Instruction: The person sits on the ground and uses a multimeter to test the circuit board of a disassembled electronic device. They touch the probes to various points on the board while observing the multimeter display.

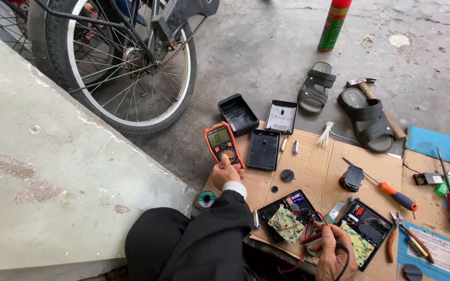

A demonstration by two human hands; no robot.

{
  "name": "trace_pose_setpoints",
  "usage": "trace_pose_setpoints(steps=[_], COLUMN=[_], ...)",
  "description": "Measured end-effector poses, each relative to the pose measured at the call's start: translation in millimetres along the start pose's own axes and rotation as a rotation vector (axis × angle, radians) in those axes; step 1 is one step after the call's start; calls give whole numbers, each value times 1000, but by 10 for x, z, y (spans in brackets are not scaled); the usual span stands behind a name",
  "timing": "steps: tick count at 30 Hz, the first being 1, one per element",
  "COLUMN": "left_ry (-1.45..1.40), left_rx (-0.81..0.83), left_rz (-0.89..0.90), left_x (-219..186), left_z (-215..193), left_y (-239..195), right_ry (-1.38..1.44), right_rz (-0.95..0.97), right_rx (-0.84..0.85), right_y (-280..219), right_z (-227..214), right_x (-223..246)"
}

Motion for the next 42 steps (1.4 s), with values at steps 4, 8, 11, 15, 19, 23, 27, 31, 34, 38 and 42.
trace_pose_setpoints(steps=[4, 8, 11, 15, 19, 23, 27, 31, 34, 38, 42], left_ry=[47, 647, 697, 437, 401, 389, 202, 176, 102, 206, 118], left_rx=[162, 771, 971, 910, 874, 621, 617, 627, 636, 625, 625], left_rz=[72, 715, 982, 1229, 1279, 736, 318, 206, 160, 177, 151], left_x=[-107, 480, 774, 1103, 1043, 806, 906, 980, 1039, 1101, 1122], left_z=[-199, -257, -401, -309, -395, -480, -519, -494, -474, -437, -419], left_y=[-1070, -1863, -2137, -1996, -1953, -1743, -1640, -1618, -1562, -1548, -1506], right_ry=[-14, -126, -166, -74, -160, -148, -25, -9, 20, 84, 122], right_rz=[-55, -171, -270, -306, -435, -423, -153, -145, -42, 62, 107], right_rx=[13, 27, 79, 125, 197, 172, 113, 107, 111, 115, 105], right_y=[-22, -40, -139, -60, -271, -176, -117, -132, -119, -68, -92], right_z=[-9, -71, -92, -38, -168, -289, -301, -240, -206, -195, -204], right_x=[24, -89, -17, -255, 219, 333, 201, 153, 78, -188, -248])
Point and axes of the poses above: each hand's wrist, its own y-axis towards the middle knuckle, its own z-axis out of the palm, x = y × z, the point moved 4 cm from there along y, towards the middle knuckle, and after that the axes turned 4 degrees about x, right-handed, at the moved point
